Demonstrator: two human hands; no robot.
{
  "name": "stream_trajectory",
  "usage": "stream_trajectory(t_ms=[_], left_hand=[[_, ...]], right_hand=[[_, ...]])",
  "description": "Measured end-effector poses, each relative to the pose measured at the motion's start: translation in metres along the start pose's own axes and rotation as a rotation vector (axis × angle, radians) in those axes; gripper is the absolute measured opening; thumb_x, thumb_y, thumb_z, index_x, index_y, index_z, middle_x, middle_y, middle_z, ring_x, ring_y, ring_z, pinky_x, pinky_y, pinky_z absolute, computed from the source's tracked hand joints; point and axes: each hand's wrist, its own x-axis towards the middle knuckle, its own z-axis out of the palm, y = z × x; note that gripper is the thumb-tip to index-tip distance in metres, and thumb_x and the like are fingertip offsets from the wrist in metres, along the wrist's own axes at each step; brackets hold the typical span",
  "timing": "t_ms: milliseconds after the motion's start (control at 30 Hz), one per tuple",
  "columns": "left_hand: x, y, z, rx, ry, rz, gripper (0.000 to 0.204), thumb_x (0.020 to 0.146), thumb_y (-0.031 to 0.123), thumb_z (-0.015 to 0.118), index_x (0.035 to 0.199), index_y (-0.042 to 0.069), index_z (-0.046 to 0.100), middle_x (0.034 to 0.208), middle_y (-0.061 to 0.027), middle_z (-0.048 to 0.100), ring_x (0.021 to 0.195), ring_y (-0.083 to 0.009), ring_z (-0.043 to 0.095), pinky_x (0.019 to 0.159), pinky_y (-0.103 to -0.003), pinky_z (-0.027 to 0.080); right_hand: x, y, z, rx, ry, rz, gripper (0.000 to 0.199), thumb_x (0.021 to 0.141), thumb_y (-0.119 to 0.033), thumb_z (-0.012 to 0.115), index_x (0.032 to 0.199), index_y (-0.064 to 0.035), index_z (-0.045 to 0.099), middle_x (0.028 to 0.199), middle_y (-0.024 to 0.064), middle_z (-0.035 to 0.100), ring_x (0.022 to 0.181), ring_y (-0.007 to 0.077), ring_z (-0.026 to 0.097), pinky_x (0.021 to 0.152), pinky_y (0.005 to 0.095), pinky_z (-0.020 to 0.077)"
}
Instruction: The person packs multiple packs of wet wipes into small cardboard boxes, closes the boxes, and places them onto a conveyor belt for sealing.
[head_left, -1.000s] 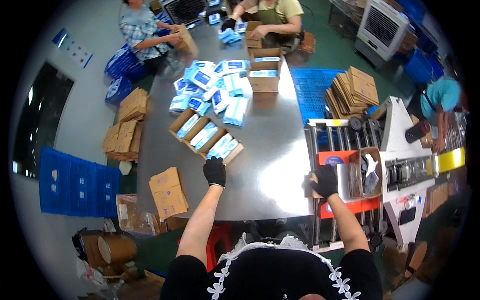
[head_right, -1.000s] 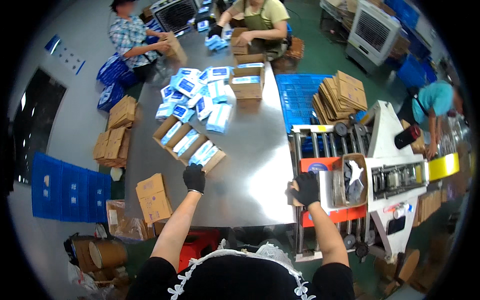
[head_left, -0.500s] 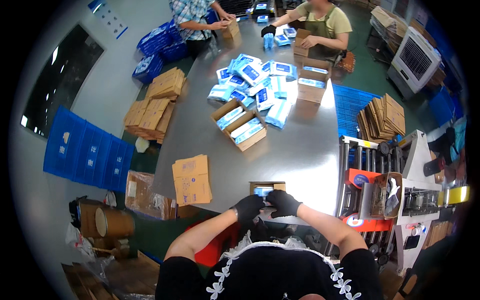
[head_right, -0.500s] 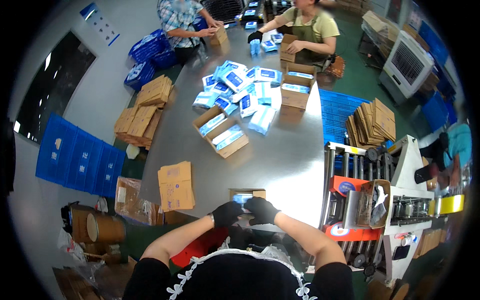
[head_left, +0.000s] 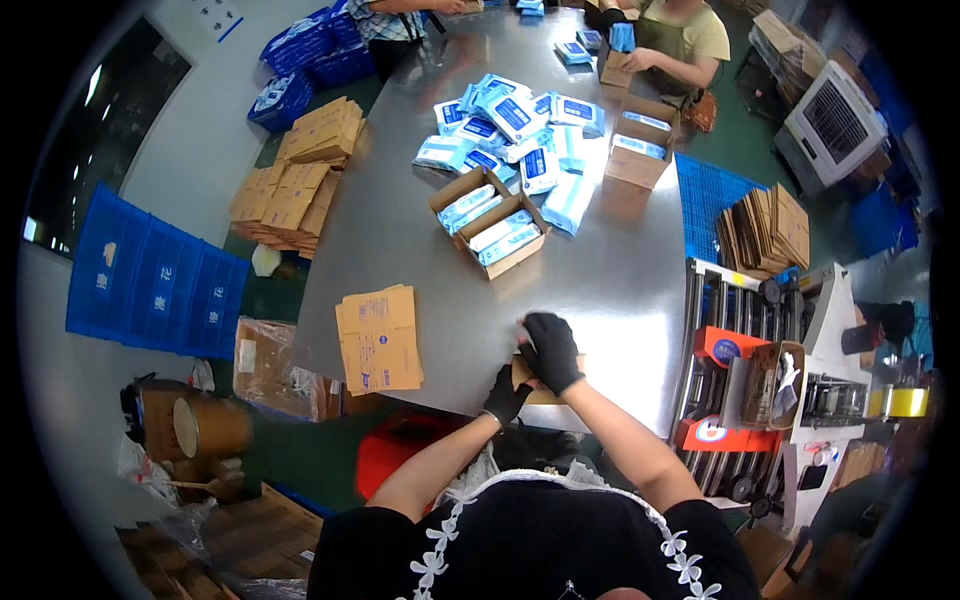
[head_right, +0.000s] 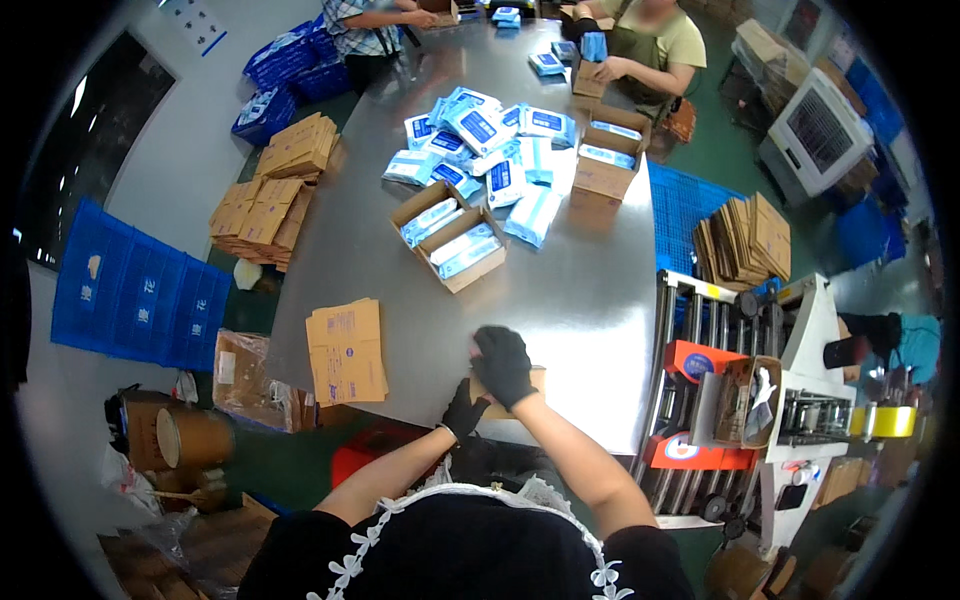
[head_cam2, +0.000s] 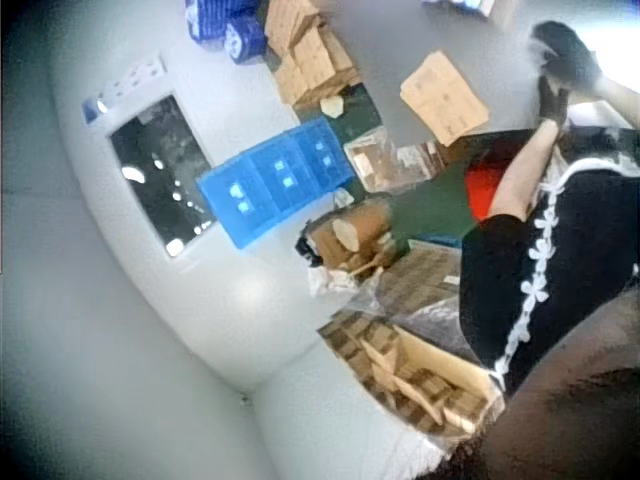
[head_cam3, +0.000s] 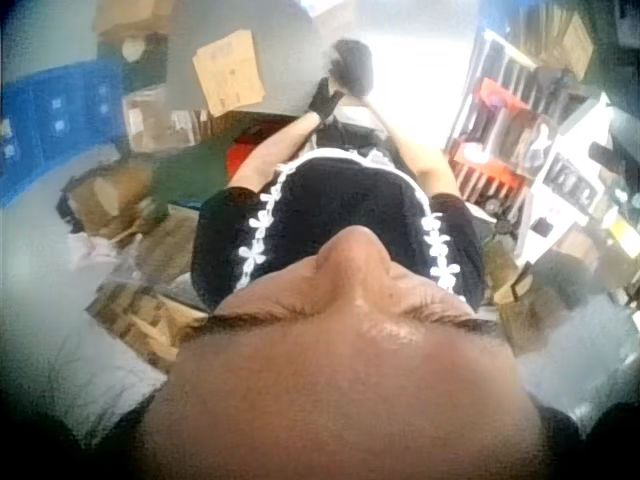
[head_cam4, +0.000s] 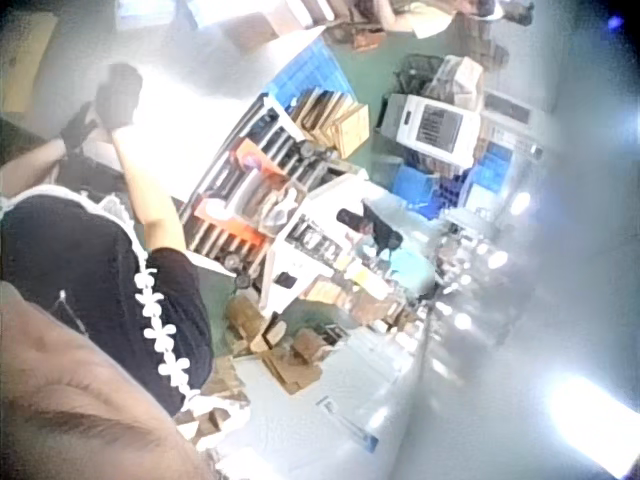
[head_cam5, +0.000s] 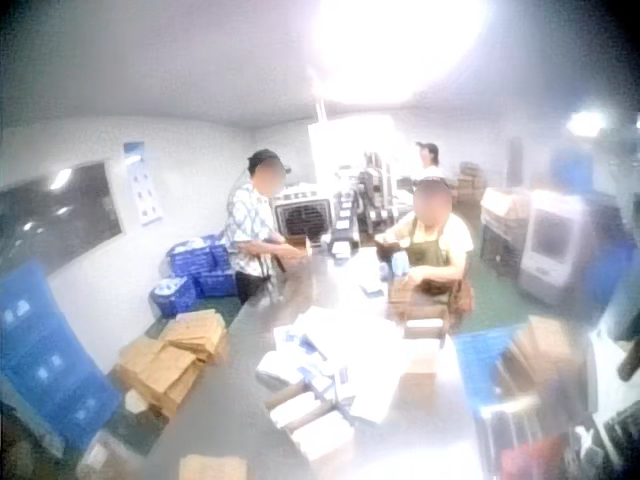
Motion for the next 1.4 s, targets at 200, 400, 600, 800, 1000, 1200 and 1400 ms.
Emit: stream_trajectory(t_ms=[200, 400, 600, 800, 1000, 1200, 1400], left_hand=[[0.036, 0.017, 0.023, 0.192, -0.487, 0.431, 0.043, 0.092, 0.02, 0.05, 0.13, 0.002, 0.043, 0.132, -0.0192, 0.046, 0.122, -0.0314, 0.045, 0.102, -0.04, 0.036], [0.134, 0.071, -0.036, 0.622, -0.094, 0.351, 0.037, 0.075, 0.023, 0.067, 0.105, 0.002, 0.059, 0.099, -0.0202, 0.064, 0.097, -0.0351, 0.06, 0.086, -0.044, 0.047], [0.21, 0.134, -0.101, 1.033, 0.129, 0.04, 0.04, 0.074, 0.033, 0.07, 0.106, 0.01, 0.063, 0.106, -0.0179, 0.062, 0.098, -0.034, 0.061, 0.083, -0.044, 0.049], [0.204, 0.107, -0.09, 1.184, 0.208, 0.269, 0.018, 0.079, 0.029, 0.063, 0.08, 0.012, 0.07, 0.081, -0.0099, 0.067, 0.078, -0.0289, 0.065, 0.068, -0.042, 0.051], [0.106, 0.086, -0.056, 0.82, 0.13, 0.616, 0.014, 0.078, 0.019, 0.061, 0.07, 0.008, 0.063, 0.072, -0.0145, 0.062, 0.071, -0.0347, 0.06, 0.064, -0.045, 0.047], [0.015, 0.122, -0.03, 0.753, -0.288, 0.745, 0.022, 0.082, 0.029, 0.062, 0.074, 0.008, 0.062, 0.074, -0.0121, 0.06, 0.072, -0.0319, 0.059, 0.066, -0.046, 0.046], [0.038, 0.127, -0.008, 0.406, -0.81, 0.744, 0.025, 0.083, 0.027, 0.064, 0.094, 0.005, 0.063, 0.084, -0.0163, 0.062, 0.085, -0.0348, 0.061, 0.076, -0.044, 0.047]], right_hand=[[-0.07, 0.015, 0.015, -0.345, -0.15, 0.136, 0.045, 0.086, -0.042, 0.056, 0.116, -0.0091, 0.06, 0.113, 0.0127, 0.062, 0.116, 0.0301, 0.051, 0.108, 0.0602, 0.0166], [-0.101, 0.066, -0.064, -0.34, -0.197, 0.212, 0.051, 0.08, -0.039, 0.062, 0.122, -0.0117, 0.056, 0.122, 0.0142, 0.054, 0.123, 0.0318, 0.044, 0.109, 0.0609, 0.0152], [-0.133, 0.125, -0.126, -0.407, -0.139, 0.245, 0.05, 0.074, -0.036, 0.064, 0.119, -0.0131, 0.057, 0.122, 0.0142, 0.055, 0.123, 0.0314, 0.044, 0.111, 0.0585, 0.0161], [-0.176, 0.195, -0.17, -0.399, -0.033, 0.409, 0.051, 0.071, -0.036, 0.065, 0.116, -0.0124, 0.057, 0.122, 0.0133, 0.049, 0.122, 0.0317, 0.043, 0.111, 0.0581, 0.0164], [-0.205, 0.231, -0.202, -0.459, 0.056, 0.384, 0.055, 0.072, -0.027, 0.066, 0.121, -0.0056, 0.054, 0.125, 0.0205, 0.049, 0.123, 0.0384, 0.041, 0.109, 0.0559, 0.0213], [-0.109, 0.12, -0.157, 0.075, -0.327, 0.104, 0.056, 0.062, -0.043, 0.079, 0.096, -0.0033, 0.059, 0.096, 0.0152, 0.058, 0.095, 0.0331, 0.056, 0.082, 0.0427, 0.0443], [-0.07, 0.107, -0.095, 0.09, -0.74, -0.201, 0.047, 0.067, -0.043, 0.076, 0.092, -0.0078, 0.059, 0.089, 0.0136, 0.06, 0.088, 0.0339, 0.06, 0.078, 0.0424, 0.0477]])
